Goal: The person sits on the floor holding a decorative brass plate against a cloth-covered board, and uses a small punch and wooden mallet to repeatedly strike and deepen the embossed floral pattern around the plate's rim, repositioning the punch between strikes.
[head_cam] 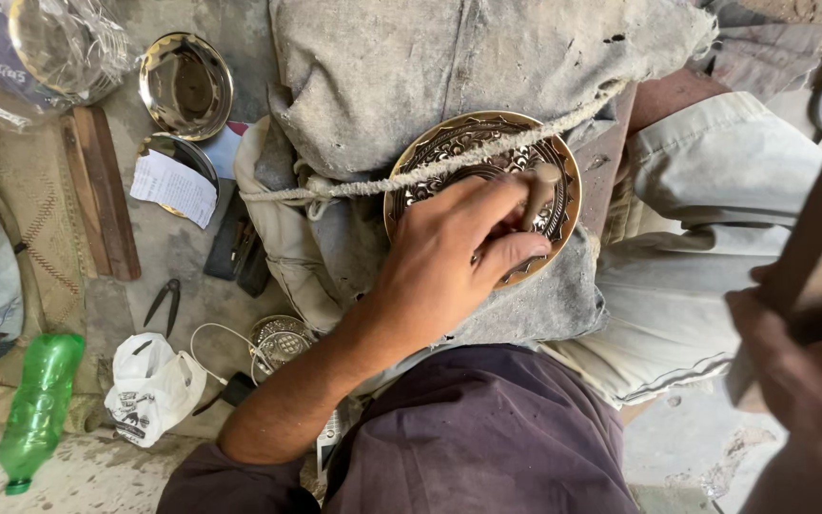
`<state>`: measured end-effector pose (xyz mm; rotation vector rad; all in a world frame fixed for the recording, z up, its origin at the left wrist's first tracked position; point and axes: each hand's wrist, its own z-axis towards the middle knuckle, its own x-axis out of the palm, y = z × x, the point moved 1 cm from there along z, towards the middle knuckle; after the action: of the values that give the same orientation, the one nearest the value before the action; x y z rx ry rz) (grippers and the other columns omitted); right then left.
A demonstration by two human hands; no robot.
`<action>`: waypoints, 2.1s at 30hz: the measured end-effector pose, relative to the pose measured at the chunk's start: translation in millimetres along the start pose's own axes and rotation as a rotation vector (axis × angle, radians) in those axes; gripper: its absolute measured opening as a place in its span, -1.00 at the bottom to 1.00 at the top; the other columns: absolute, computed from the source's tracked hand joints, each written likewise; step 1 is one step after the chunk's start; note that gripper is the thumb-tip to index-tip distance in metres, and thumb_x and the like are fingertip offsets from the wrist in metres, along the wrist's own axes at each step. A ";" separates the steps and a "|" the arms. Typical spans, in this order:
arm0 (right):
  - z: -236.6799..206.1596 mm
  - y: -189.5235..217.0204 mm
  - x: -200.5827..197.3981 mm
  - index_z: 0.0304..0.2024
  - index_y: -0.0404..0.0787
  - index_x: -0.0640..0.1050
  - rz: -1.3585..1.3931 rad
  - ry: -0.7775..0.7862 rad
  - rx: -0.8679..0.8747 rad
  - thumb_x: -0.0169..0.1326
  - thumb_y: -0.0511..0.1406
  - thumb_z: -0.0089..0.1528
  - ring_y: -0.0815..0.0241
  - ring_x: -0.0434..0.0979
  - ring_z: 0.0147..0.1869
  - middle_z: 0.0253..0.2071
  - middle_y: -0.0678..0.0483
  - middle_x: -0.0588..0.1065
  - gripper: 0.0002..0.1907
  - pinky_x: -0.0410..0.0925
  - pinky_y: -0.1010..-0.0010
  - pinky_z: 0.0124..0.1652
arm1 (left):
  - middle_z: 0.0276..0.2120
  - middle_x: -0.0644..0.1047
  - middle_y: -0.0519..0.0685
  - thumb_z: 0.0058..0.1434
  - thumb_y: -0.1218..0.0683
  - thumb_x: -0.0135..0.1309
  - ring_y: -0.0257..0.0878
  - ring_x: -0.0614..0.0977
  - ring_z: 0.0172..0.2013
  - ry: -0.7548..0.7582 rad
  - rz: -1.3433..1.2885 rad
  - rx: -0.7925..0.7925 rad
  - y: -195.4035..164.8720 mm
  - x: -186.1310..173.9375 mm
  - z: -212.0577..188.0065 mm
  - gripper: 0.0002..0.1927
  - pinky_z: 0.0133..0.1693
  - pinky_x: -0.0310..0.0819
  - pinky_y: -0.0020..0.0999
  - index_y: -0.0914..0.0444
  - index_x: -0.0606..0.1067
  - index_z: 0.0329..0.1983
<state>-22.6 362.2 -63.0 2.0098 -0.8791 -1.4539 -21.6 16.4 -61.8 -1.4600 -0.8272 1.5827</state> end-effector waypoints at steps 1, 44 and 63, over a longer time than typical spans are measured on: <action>4.4 -2.9 -4.2 0.09 -0.45 0.40 -0.035 0.023 -0.004 0.28 -0.39 0.34 0.07 0.54 -0.33 -0.25 -0.19 0.55 -0.60 0.43 0.23 -0.30 | -0.34 0.59 -0.03 0.30 0.04 0.27 -0.31 0.65 -0.38 -0.026 -0.028 -0.004 1.7 1.6 -0.6 -0.69 -0.41 0.59 -0.40 0.29 0.51 -0.02; 109.6 28.0 -32.1 0.12 -0.44 0.42 -0.468 0.145 -0.201 0.21 -0.44 0.35 0.07 0.57 -0.27 -0.21 -0.19 0.54 -0.65 0.46 0.25 -0.24 | -0.35 0.61 -0.03 0.37 -0.01 0.16 -0.31 0.67 -0.42 -0.107 -0.190 -0.110 -3.8 9.7 6.4 -0.74 -0.44 0.58 -0.36 0.29 0.50 -0.09; 137.7 49.1 -32.7 0.14 -0.44 0.43 -0.539 0.166 -0.259 0.18 -0.46 0.35 0.07 0.58 -0.25 -0.19 -0.20 0.54 -0.66 0.48 0.26 -0.21 | -0.34 0.60 -0.02 0.38 -0.01 0.13 -0.29 0.63 -0.45 -0.136 -0.146 -0.083 0.1 18.8 7.7 -0.71 -0.46 0.53 -0.35 0.30 0.48 -0.03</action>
<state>-171.3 350.2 -48.7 2.2166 -0.0636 -1.5408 -29.3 33.6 -69.6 -1.3278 -1.0650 1.5655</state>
